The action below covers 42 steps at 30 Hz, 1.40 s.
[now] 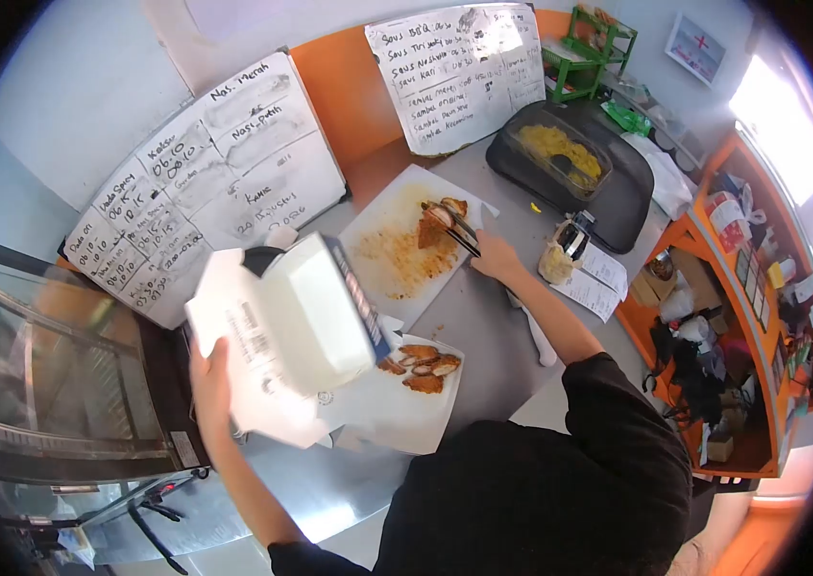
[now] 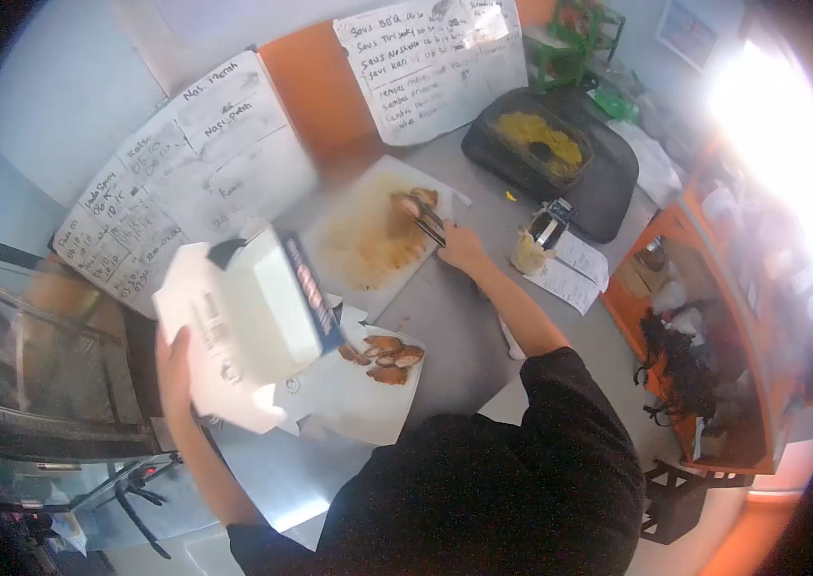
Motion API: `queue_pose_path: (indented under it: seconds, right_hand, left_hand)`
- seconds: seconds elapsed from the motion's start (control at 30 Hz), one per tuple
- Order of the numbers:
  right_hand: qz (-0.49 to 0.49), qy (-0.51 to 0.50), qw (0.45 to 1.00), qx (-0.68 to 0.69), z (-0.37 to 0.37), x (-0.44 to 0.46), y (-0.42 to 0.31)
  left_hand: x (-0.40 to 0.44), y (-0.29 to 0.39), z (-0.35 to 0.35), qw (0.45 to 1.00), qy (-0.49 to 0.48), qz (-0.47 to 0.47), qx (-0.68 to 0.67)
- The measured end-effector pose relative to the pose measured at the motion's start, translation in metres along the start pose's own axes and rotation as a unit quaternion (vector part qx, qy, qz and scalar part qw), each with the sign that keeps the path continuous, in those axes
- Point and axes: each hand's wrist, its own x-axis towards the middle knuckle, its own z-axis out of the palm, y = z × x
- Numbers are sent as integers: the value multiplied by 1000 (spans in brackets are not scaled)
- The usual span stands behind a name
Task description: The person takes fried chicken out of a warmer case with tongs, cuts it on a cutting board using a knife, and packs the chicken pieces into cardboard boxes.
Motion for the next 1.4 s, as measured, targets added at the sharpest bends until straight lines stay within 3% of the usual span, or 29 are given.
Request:
queue_pose_path:
  seconds: [0.07, 0.3, 0.4, 0.5, 0.6, 0.8, 0.9, 1.0, 1.1, 1.2, 1.4]
  right_hand:
    - [4, -46, 995, 91, -10, 1, 1]
    - [-60, -221, 931, 284, -79, -14, -29]
    - [-120, -254, 935, 216, -123, -39, -74]
    - [-221, -151, 963, 41, -98, -44, -91]
    - [-205, -150, 967, 1, -113, -60, -102]
    - [-38, -89, 994, 53, -91, -62, -47]
    - [-25, -112, 993, -10, -43, -47, -30]
    - [-57, -26, 997, 55, -16, -36, -25]
    - [-49, -101, 974, 195, -54, -36, -38]
    - [-14, -197, 947, 253, -91, -38, -52]
    - [-80, -96, 992, 23, -53, -57, -19]
  left_hand:
    - [28, -15, 27, 997, -42, 30, -56]
    - [92, -39, 94, 986, -84, 16, 146]
    - [101, -48, 102, 984, -109, -6, 143]
    - [105, -51, 106, 980, -135, -10, 146]
    - [95, -45, 102, 979, -132, 1, 158]
    - [84, -45, 90, 973, -132, 15, 187]
    - [85, -50, 91, 984, -139, -18, 109]
    - [84, -58, 90, 985, -114, -12, 130]
    - [89, -60, 82, 987, -135, -32, 85]
    - [95, -55, 76, 980, -160, -55, 100]
    - [90, -40, 75, 969, -184, -157, -42]
